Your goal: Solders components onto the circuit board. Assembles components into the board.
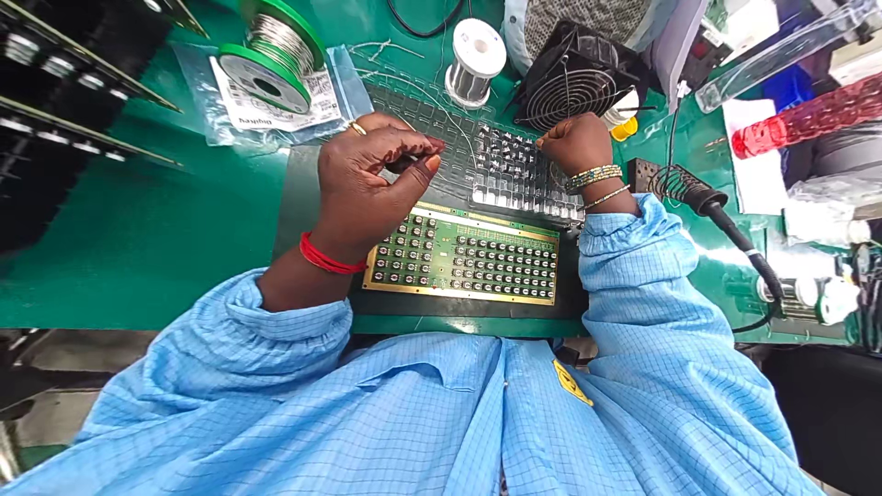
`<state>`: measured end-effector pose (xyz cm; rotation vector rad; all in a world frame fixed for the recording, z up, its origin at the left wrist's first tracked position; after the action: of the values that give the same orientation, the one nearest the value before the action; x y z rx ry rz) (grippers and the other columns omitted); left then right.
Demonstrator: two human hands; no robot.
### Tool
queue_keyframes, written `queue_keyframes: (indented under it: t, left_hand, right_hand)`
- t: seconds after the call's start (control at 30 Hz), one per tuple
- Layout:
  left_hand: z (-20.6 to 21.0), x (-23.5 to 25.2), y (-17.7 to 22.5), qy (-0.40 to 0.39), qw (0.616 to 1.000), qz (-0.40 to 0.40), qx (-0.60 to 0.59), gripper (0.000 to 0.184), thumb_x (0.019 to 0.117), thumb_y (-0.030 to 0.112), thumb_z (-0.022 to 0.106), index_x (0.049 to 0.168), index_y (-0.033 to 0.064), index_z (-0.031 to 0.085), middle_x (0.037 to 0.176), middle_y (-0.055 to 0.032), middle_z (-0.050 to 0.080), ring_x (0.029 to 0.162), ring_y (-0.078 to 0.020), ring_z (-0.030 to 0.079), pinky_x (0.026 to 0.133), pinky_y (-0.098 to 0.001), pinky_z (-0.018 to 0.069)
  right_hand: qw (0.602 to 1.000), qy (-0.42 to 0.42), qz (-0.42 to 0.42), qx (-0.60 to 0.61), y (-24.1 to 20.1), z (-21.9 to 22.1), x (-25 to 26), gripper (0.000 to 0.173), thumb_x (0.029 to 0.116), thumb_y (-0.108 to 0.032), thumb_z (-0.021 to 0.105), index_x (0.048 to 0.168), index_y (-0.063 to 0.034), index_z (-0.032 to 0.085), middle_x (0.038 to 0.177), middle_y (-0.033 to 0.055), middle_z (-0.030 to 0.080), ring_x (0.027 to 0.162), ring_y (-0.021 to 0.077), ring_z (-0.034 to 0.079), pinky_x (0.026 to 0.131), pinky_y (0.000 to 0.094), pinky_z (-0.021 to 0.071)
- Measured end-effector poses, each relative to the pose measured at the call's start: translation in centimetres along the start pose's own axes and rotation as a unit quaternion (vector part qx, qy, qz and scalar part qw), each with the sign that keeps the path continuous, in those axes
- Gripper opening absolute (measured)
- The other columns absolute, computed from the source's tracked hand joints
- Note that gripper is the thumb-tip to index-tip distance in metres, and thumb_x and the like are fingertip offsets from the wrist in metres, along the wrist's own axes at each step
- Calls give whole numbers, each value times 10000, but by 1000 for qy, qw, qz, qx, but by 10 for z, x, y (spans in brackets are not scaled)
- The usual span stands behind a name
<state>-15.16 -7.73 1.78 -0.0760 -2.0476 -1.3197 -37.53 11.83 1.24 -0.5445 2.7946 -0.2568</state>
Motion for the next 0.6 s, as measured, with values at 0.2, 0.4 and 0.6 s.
queue_keyframes:
  t: [0.2, 0.4, 0.6]
  left_hand:
    - [-1, 0, 0, 0, 1000, 5, 0, 186, 966, 92, 644, 1020, -69, 720, 1040, -114, 674, 879, 4, 630, 815, -144, 529]
    - [0, 0, 1, -2, 1000, 2, -1, 172, 955, 69, 648, 1021, -73, 720, 1043, -113, 659, 875, 7, 629, 806, -137, 531]
    - [0, 0, 0, 4, 1000, 7, -10, 173, 959, 75, 647, 1011, -78, 709, 1032, -102, 667, 875, 11, 630, 814, -144, 533]
  right_hand:
    - [997, -56, -32, -35, -4, -2, 7, 247, 990, -244, 639, 1028, -40, 775, 1050, 200, 724, 1030, 367, 671, 890, 616, 480]
    - [991, -108, -78, -26, 2, -2, 12, 209, 1005, -192, 637, 1110, -83, 781, 1099, 170, 731, 1066, 345, 667, 938, 620, 465]
    - [993, -75, -88, 6, 7, 1, 18, 189, 981, -205, 658, 992, -58, 776, 943, 128, 716, 886, 253, 647, 814, 530, 471]
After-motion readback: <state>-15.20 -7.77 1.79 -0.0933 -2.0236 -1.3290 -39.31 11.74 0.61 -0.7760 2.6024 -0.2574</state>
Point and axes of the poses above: each hand's wrist, its own x-axis towards the middle knuckle, its own z-axis out of the palm, y = z × x, the point moved 5 cm from there along x, towards the middle knuckle
